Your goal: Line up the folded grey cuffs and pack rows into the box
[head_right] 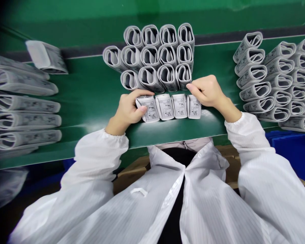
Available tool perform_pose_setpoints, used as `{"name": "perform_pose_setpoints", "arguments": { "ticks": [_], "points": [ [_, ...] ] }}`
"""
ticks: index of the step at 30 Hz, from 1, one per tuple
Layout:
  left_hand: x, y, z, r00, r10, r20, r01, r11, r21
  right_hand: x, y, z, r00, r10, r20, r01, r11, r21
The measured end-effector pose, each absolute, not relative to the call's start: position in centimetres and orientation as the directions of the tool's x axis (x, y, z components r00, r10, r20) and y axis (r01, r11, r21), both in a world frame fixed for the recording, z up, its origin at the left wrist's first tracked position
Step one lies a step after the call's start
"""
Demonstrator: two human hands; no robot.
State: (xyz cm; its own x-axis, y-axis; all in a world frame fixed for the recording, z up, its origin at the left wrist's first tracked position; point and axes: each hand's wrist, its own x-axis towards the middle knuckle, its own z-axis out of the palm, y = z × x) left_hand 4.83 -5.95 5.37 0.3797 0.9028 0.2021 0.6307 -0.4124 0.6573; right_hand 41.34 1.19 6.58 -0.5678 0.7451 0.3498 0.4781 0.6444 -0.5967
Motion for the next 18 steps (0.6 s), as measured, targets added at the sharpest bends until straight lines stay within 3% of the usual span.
{"name": "perform_pose_setpoints", "arguments": {
  "ticks": [5,11,18],
  "points": [
    [4.91,-5.95,5.5,0.373,0.903,0.212,0.618,-0.412,0.669,41.19,1.16,6.7,-0.565,0.68,0.467,0.415,0.723,-0.552],
    [5.02,-5.93,5.59,0.37,0.908,0.197,0.634,-0.402,0.661,40.93,1.09,6.91,-0.569,0.662,0.487,0.446,0.747,-0.494],
    [4.89,-5.96,5.54,0.382,0.899,0.213,0.616,-0.42,0.666,41.13,0.99,6.83,-0.573,0.694,0.436,0.451,0.711,-0.539]
  ]
}}
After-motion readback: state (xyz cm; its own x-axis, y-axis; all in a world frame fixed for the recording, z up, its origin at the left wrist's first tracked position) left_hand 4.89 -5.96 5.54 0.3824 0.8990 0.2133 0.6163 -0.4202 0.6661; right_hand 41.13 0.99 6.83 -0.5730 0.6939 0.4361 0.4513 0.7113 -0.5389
